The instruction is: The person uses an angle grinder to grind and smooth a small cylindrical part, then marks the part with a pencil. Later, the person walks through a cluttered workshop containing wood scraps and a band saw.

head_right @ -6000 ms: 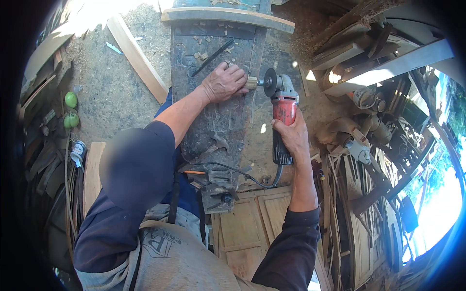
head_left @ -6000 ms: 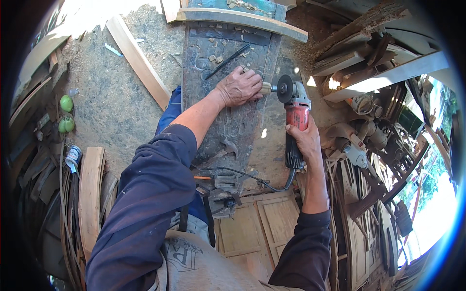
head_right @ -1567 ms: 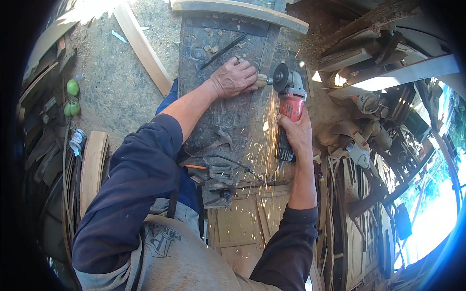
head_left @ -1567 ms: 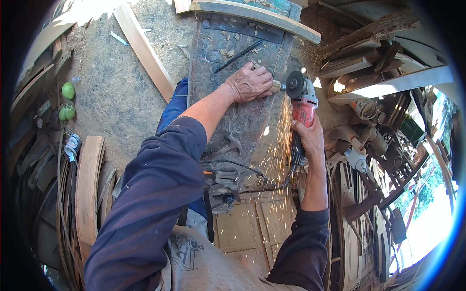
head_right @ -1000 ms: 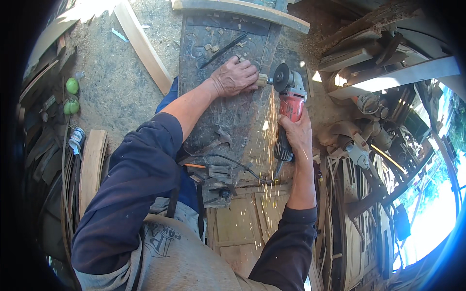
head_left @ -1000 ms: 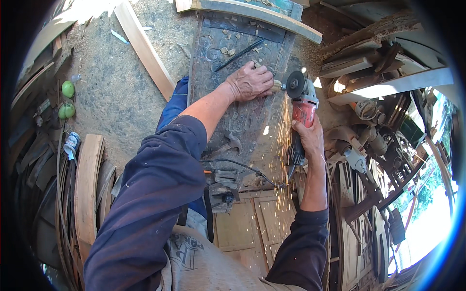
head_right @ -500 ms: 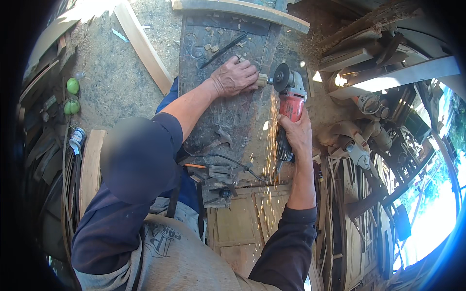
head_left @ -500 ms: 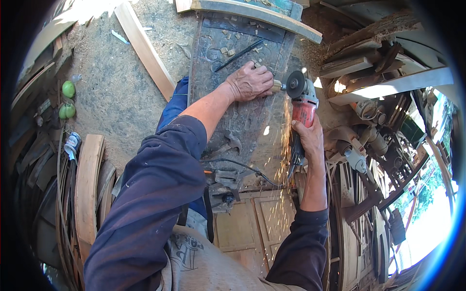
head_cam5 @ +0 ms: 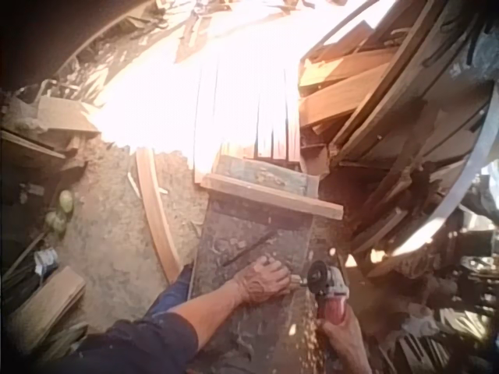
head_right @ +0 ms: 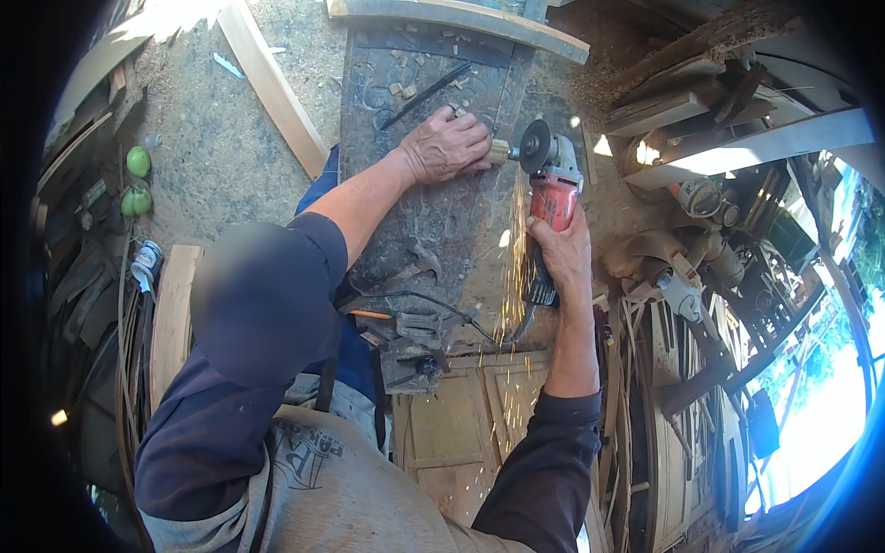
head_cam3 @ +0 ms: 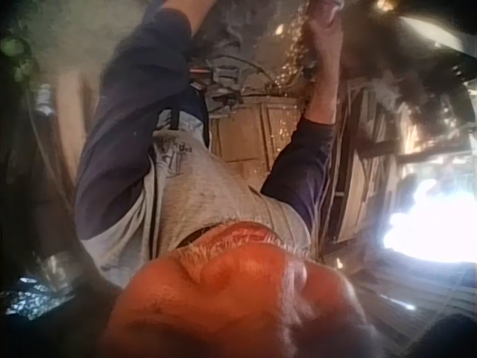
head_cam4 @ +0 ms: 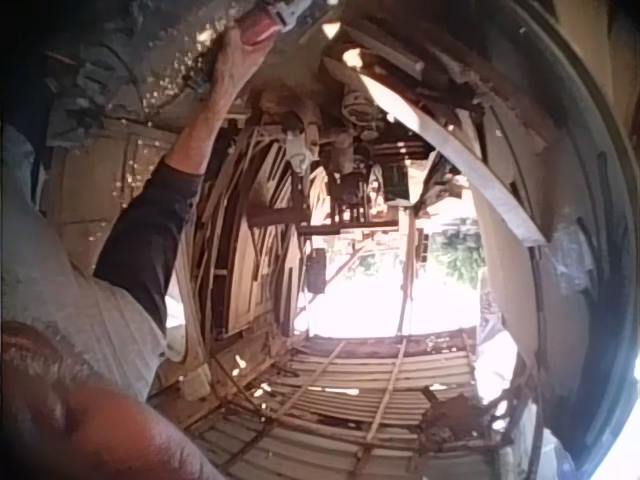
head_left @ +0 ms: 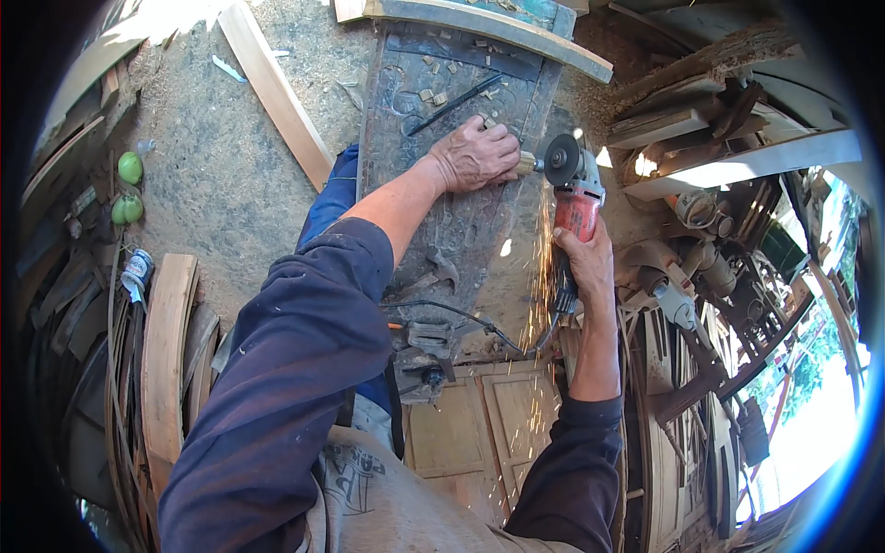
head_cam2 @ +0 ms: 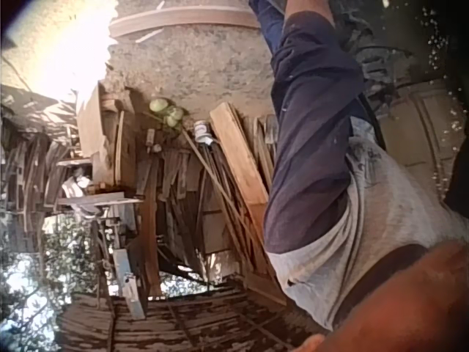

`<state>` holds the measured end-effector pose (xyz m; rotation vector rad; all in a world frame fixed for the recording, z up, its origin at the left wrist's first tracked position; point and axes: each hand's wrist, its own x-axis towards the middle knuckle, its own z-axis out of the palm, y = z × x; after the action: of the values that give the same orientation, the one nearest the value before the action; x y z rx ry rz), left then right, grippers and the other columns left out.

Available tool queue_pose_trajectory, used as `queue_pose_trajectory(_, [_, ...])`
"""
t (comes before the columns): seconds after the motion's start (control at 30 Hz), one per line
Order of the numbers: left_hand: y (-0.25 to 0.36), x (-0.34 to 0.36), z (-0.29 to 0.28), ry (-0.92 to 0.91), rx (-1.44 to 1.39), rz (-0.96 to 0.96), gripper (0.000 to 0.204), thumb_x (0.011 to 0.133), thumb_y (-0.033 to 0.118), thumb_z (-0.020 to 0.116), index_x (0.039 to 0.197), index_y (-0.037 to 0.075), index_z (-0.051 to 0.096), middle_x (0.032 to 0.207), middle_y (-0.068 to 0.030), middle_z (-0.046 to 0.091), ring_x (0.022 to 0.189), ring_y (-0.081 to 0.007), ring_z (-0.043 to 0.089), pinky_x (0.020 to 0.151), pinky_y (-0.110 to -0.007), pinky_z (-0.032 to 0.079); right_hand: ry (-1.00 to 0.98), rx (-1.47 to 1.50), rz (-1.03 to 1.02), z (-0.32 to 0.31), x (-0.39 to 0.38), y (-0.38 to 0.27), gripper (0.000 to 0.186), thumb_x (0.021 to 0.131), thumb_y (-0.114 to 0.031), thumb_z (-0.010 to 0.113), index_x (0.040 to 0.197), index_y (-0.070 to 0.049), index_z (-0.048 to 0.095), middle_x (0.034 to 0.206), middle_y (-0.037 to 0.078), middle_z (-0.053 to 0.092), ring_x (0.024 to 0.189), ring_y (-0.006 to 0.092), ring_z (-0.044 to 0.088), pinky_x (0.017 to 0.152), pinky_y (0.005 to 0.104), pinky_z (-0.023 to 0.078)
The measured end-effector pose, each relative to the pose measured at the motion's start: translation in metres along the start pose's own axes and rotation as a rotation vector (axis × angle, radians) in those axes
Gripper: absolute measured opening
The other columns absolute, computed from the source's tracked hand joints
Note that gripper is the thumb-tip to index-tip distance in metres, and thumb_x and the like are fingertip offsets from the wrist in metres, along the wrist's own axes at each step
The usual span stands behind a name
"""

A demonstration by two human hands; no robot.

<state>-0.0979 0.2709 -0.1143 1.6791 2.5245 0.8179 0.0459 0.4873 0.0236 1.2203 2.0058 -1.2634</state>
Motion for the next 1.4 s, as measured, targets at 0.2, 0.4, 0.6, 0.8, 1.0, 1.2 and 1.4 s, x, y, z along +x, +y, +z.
queue_pose_trajectory(0.2, [-0.0005, -0.0004, 0.0005, -0.002, 0.001, 0.002, 0.030, 0.094, 0.047, 0.064, 0.096, 0.017, 0.064, 0.095, 0.0012, 0.056, 0.093, -0.0166, 0.057, 0.079, -0.037, 0.045, 0.016, -0.033, 0.005, 0.0005, -0.0003, -0.0023, 0.062, 0.079, -0.025, 0.078, 0.132, 0.000, 0.059, 0.106, 0.011, 0.069, 0.092, 0.0194, 0.065, 0.086, 0.0343, 0.053])
queue_pose_trajectory(0.4, [-0.0006, -0.0001, 0.0012, -0.005, 0.007, -0.001, 0.030, 0.094, 0.047, 0.064, 0.096, 0.017, 0.064, 0.095, 0.0015, 0.056, 0.093, -0.0162, 0.056, 0.078, -0.036, 0.045, -0.014, 0.022, -0.009, -0.0001, -0.0018, -0.0031, 0.062, 0.079, -0.026, 0.079, 0.132, 0.000, 0.060, 0.106, 0.011, 0.069, 0.092, 0.0190, 0.066, 0.086, 0.0341, 0.053])
queue_pose_trajectory(0.6, [-0.0010, -0.0006, 0.0013, -0.002, 0.003, 0.004, 0.030, 0.095, 0.047, 0.064, 0.097, 0.016, 0.064, 0.096, 0.0017, 0.056, 0.092, -0.0161, 0.057, 0.077, -0.036, 0.045, 0.008, 0.004, -0.047, 0.0008, 0.0007, -0.0006, 0.064, 0.078, -0.028, 0.080, 0.132, 0.000, 0.060, 0.107, 0.011, 0.070, 0.094, 0.0190, 0.066, 0.088, 0.0344, 0.053])
queue_pose_trajectory(0.8, [-0.0008, -0.0007, 0.0010, -0.006, -0.002, 0.003, 0.031, 0.094, 0.046, 0.064, 0.098, 0.016, 0.064, 0.096, 0.0016, 0.057, 0.093, -0.0162, 0.057, 0.077, -0.037, 0.045, 0.007, -0.010, -0.020, -0.0002, 0.0008, 0.0034, 0.059, 0.078, -0.026, 0.080, 0.129, 0.000, 0.061, 0.107, 0.010, 0.070, 0.094, 0.0185, 0.065, 0.088, 0.0345, 0.053])
queue_pose_trajectory(1.0, [-0.0008, -0.0005, 0.0004, -0.014, 0.002, 0.001, 0.030, 0.094, 0.046, 0.064, 0.098, 0.016, 0.064, 0.096, 0.0016, 0.056, 0.093, -0.0162, 0.057, 0.078, -0.037, 0.045, 0.002, 0.030, -0.047, 0.0005, 0.0013, 0.0043, 0.057, 0.078, -0.025, 0.079, 0.126, 0.000, 0.061, 0.105, 0.010, 0.070, 0.092, 0.0177, 0.065, 0.086, 0.0341, 0.053])
queue_pose_trajectory(1.2, [-0.0001, -0.0004, -0.0004, -0.013, 0.009, -0.004, 0.029, 0.095, 0.045, 0.063, 0.097, 0.017, 0.064, 0.094, 0.0015, 0.056, 0.093, -0.0160, 0.057, 0.079, -0.037, 0.046, -0.004, 0.002, 0.013, 0.0000, 0.0003, -0.0008, 0.058, 0.079, -0.025, 0.080, 0.127, 0.000, 0.061, 0.103, 0.009, 0.070, 0.089, 0.0167, 0.065, 0.084, 0.0330, 0.053])
queue_pose_trajectory(1.4, [-0.0001, -0.0008, 0.0007, -0.001, 0.010, -0.003, 0.029, 0.095, 0.046, 0.064, 0.096, 0.016, 0.064, 0.094, 0.0017, 0.056, 0.093, -0.0160, 0.057, 0.079, -0.037, 0.046, 0.001, -0.006, -0.010, 0.0001, 0.0019, 0.0005, 0.062, 0.078, -0.027, 0.079, 0.130, 0.000, 0.060, 0.104, 0.010, 0.070, 0.090, 0.0177, 0.065, 0.084, 0.0333, 0.053])
